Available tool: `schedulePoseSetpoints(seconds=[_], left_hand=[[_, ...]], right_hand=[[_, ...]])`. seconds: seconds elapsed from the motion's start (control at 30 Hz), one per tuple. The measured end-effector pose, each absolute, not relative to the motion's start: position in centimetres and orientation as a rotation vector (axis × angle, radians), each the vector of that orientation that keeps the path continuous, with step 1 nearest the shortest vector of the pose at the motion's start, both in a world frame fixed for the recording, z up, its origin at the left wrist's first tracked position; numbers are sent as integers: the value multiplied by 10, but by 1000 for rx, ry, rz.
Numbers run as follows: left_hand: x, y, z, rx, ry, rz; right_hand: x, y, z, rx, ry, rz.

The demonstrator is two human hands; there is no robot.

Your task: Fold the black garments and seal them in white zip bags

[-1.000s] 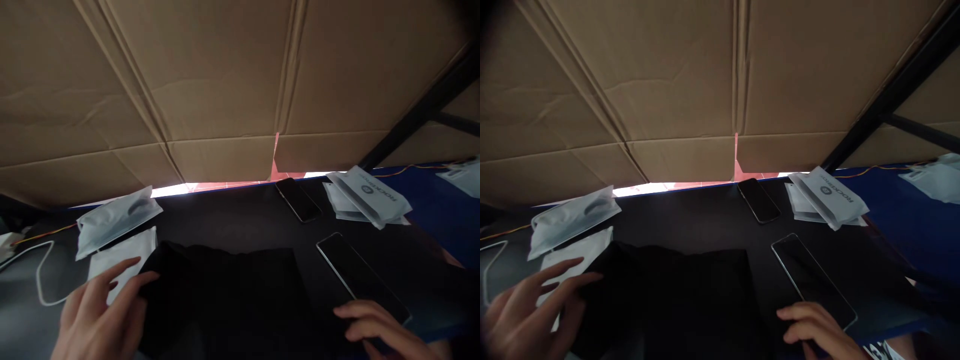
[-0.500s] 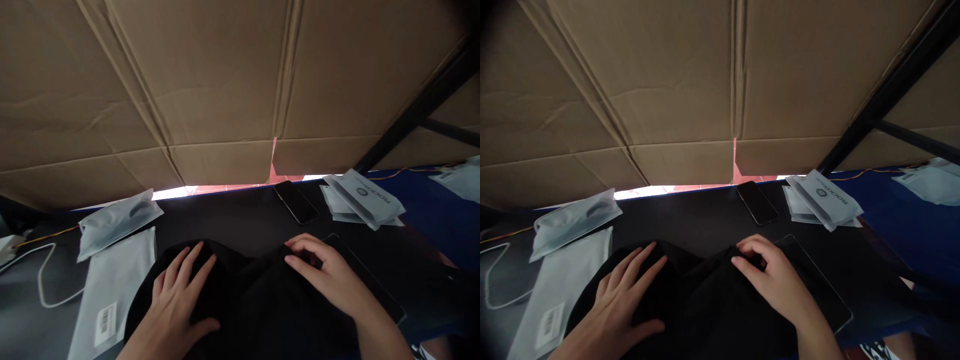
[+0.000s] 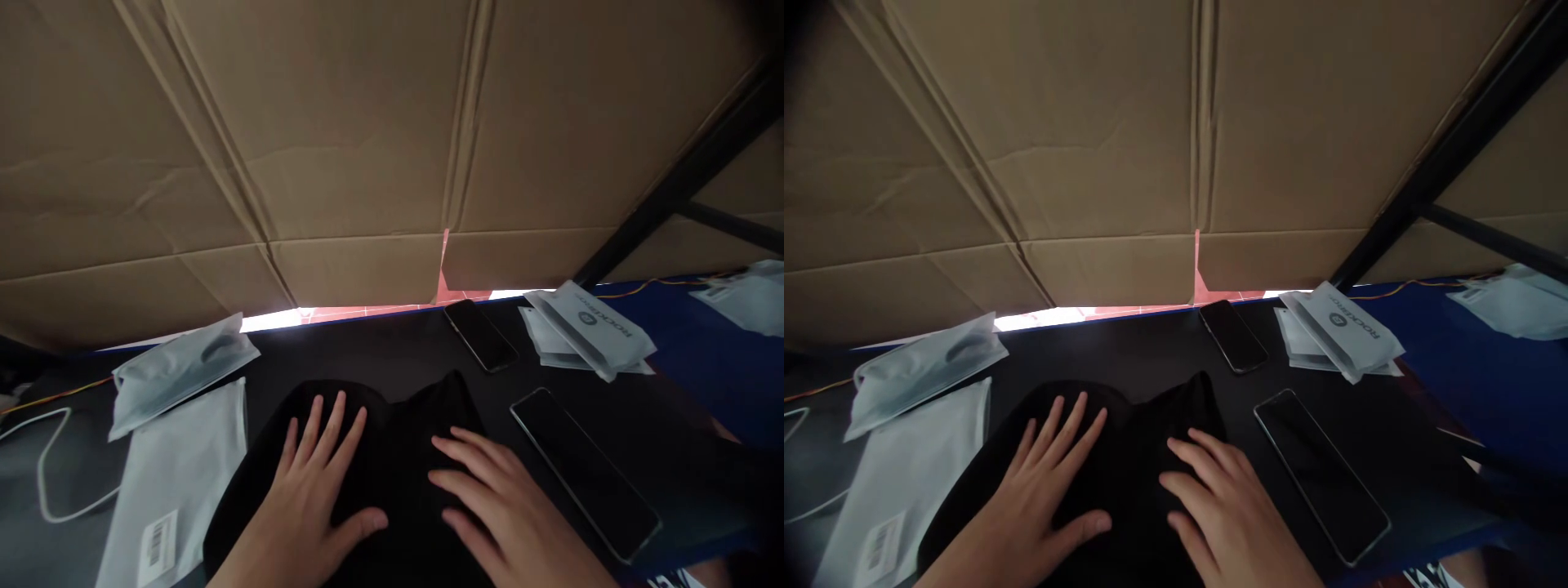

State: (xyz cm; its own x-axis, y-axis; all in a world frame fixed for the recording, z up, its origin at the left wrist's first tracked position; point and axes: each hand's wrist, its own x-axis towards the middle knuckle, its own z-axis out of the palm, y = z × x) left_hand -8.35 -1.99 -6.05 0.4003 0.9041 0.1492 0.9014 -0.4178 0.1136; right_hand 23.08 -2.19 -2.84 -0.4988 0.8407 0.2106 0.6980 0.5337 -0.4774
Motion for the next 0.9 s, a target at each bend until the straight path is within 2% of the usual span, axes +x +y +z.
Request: schedulePoseSetpoints(seconds=[0.13,0.23,0.37,0.47,0.67,0.8,0.9], left_hand=[[-84,-23,-76,2520,1750,247],[-89,-17,-72,2481,1747,249],[-100,9,-47,2426,1762,304],[-121,27,-32,2411,1779,371],[-171,25,-33,2420,1808,504],[-153,26,-31,2417,1800,595],[-126,37,-24,2453,1772,527]], right_hand=[[242,-40,-45,-1305,-2541,420],[249,-38,-38,-1319,-2546,466],[240,-2,-21,-1463,-2326,387],[229,38,-25,-1569,-2192,264],[235,69,-37,-1596,-2138,241],[240,51,-23,-1520,-2146,313],[239,33,-14,-1424,-2138,328]])
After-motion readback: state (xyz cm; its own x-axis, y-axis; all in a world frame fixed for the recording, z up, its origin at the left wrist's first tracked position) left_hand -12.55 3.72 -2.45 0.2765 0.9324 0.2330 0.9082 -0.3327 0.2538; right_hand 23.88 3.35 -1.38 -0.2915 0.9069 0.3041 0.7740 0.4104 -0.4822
